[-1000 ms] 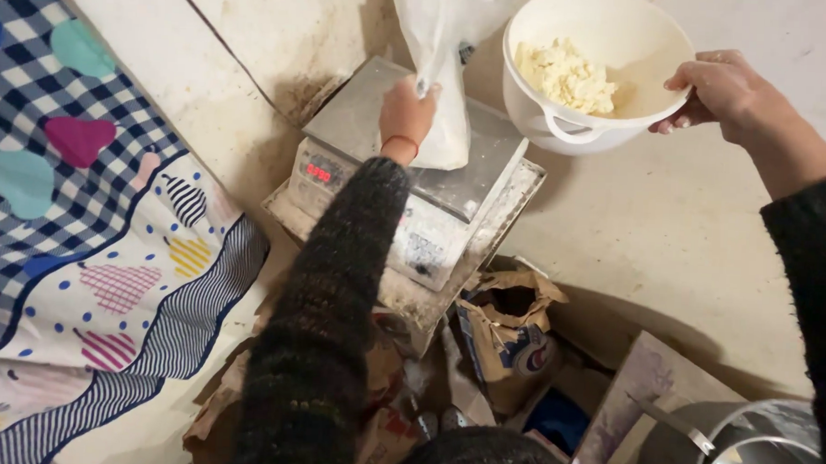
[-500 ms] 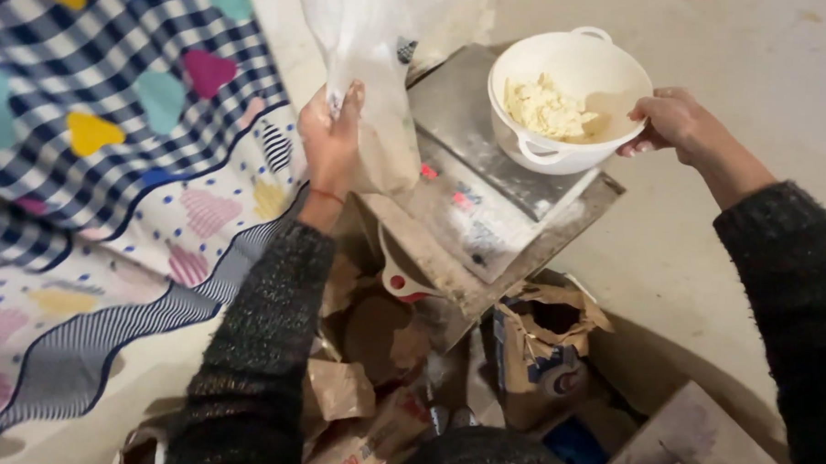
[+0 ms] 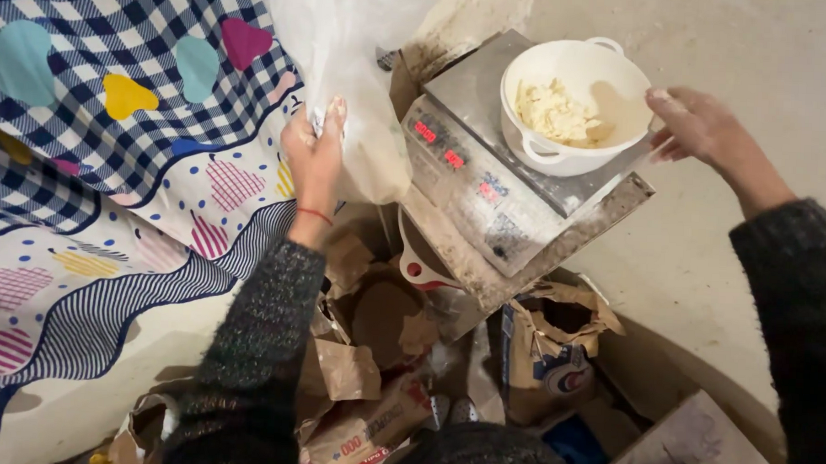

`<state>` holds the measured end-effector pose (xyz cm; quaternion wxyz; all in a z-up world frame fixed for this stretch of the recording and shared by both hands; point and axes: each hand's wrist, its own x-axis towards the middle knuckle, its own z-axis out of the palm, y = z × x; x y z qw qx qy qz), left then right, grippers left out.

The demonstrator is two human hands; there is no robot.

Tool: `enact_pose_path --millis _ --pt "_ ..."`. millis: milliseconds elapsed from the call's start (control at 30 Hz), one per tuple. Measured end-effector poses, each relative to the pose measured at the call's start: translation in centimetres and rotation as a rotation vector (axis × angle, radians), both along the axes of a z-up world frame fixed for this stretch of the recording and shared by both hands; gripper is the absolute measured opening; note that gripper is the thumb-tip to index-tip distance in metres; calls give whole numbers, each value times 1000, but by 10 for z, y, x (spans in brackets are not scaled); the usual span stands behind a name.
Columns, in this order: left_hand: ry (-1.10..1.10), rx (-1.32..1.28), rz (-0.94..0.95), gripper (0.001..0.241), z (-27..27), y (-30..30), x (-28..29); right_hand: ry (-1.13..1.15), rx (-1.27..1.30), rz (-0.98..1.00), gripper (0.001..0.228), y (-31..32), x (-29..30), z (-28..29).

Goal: Measure ingredients and mix eggs into a bowl to prepare dough.

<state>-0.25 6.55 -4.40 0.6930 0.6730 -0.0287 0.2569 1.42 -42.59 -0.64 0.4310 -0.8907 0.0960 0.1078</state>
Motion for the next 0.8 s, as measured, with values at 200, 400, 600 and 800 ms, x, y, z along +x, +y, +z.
enact_pose_path --millis 200,400,600,800 --pt "-23 31 4 18 -18 4 -32 -544 -722 83 33 57 -110 -15" --pt "-45 -27 -33 15 -34 1 -53 -282 -1374 1011 41 110 -129 -221" --pt "-76 -42 2 13 -41 9 -63 -351 -950 709 68 140 -133 -215" --pt "-67 -9 11 14 -38 10 -65 -288 -947 657 68 141 -133 -215"
